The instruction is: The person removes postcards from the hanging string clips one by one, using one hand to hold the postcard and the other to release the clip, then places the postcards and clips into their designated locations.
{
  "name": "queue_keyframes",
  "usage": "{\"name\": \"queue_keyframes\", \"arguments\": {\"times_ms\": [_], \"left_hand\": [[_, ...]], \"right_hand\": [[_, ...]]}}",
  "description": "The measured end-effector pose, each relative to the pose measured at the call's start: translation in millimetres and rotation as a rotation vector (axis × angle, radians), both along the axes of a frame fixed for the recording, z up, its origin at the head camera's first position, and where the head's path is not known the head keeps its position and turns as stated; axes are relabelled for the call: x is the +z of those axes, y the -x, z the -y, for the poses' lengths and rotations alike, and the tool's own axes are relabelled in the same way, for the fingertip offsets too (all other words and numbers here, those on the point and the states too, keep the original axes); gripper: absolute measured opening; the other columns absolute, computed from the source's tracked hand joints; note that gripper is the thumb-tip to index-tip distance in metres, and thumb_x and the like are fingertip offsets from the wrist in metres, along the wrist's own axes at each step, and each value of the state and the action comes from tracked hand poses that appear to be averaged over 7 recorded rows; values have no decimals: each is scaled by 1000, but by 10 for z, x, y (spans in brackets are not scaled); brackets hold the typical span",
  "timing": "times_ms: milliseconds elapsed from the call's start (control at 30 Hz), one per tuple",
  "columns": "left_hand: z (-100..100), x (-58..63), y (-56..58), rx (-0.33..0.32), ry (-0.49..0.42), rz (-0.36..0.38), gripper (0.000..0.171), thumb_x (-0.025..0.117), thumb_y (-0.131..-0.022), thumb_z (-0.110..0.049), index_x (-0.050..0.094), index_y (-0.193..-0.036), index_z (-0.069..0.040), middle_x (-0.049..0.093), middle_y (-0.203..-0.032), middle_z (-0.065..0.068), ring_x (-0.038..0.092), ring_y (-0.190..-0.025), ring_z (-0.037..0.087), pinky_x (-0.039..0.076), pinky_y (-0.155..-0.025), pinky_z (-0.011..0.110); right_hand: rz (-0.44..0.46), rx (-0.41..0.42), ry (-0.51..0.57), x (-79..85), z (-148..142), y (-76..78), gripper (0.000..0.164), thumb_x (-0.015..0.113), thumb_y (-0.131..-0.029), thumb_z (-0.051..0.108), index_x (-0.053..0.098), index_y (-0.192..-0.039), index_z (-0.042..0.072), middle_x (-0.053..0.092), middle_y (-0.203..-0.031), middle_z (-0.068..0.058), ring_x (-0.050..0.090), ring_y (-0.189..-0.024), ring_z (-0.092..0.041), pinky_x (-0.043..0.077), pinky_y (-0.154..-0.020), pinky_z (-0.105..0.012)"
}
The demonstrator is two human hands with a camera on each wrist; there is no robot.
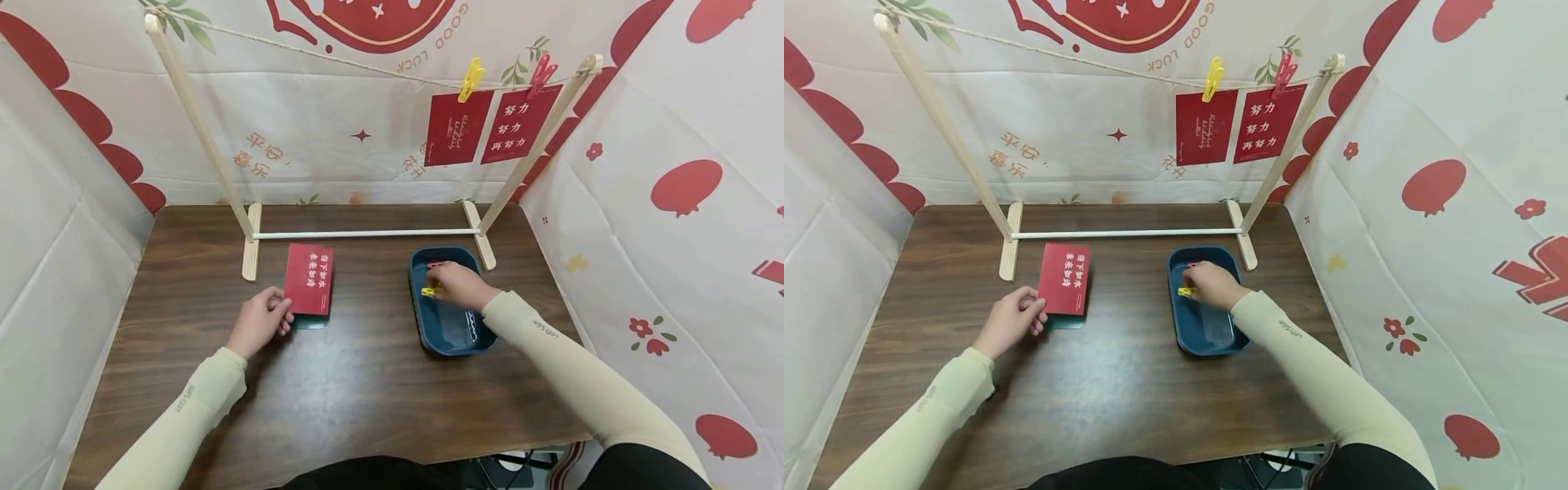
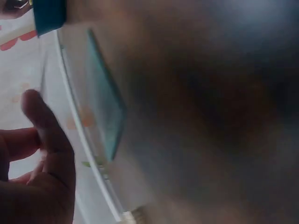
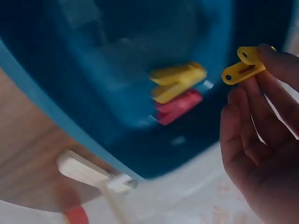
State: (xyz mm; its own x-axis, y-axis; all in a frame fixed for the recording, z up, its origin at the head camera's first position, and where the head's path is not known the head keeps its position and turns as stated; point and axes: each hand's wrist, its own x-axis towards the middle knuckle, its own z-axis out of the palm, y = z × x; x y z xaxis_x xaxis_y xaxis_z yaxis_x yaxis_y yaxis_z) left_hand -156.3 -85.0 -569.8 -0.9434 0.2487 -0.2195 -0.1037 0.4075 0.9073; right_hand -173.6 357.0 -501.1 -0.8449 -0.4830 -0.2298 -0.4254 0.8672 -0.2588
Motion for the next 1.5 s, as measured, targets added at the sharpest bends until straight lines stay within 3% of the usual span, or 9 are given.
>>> {"name": "queue_keyframes", "arguments": {"times_ms": [133,333,600,900,1267,1400,1500], "left_hand": [[18,-128,-35,10,38,59,23,62,-113,-15,60,-122,6,73,-82,12,70,-64,20,62,-60,31],[42,-215,-59,19,49,92,20,64,-111,-12,58,-118,6,73,-76,11,68,-59,18,60,-56,32],[75,-237,-54,4,105,67,22,66,-110,-13,53,-117,4,70,-72,10,66,-54,19,60,-52,34],[95,-256,10,-88,176,90,23,66,-109,-9,44,-109,0,69,-67,9,65,-50,18,58,-49,34],[136,-187,162,-175,208,226,26,65,-108,-11,42,-100,-2,69,-66,14,66,-48,17,59,-48,33],[132,-191,176,-201,205,259,25,63,-109,-11,41,-101,-2,70,-67,15,67,-49,18,60,-49,33],[105,-179,180,-210,199,276,25,63,-109,-11,41,-102,-2,70,-67,16,67,-49,18,60,-49,34]], "right_hand": [[14,-8,-53,-229,-56,20,11,86,-92,4,77,-98,7,73,-92,-5,68,-83,-21,62,-79,-42],[45,-7,-85,-381,-110,30,15,87,-91,2,75,-97,7,71,-89,-3,66,-79,-20,62,-77,-41],[32,12,-85,-411,-116,1,19,88,-89,1,71,-93,8,67,-85,-2,65,-76,-19,60,-72,-41],[19,40,-143,-469,-104,-6,14,85,-92,0,74,-97,5,70,-89,-6,67,-78,-20,63,-75,-41],[-9,45,-216,-485,-83,17,15,86,-94,7,76,-104,3,69,-94,-10,69,-78,-22,64,-75,-43],[21,29,-221,-501,-78,25,18,86,-93,2,75,-107,1,69,-96,-13,70,-83,-25,64,-81,-45],[14,61,-233,-505,-97,36,15,83,-94,-3,74,-105,0,69,-95,-14,69,-83,-26,64,-82,-44]]}}
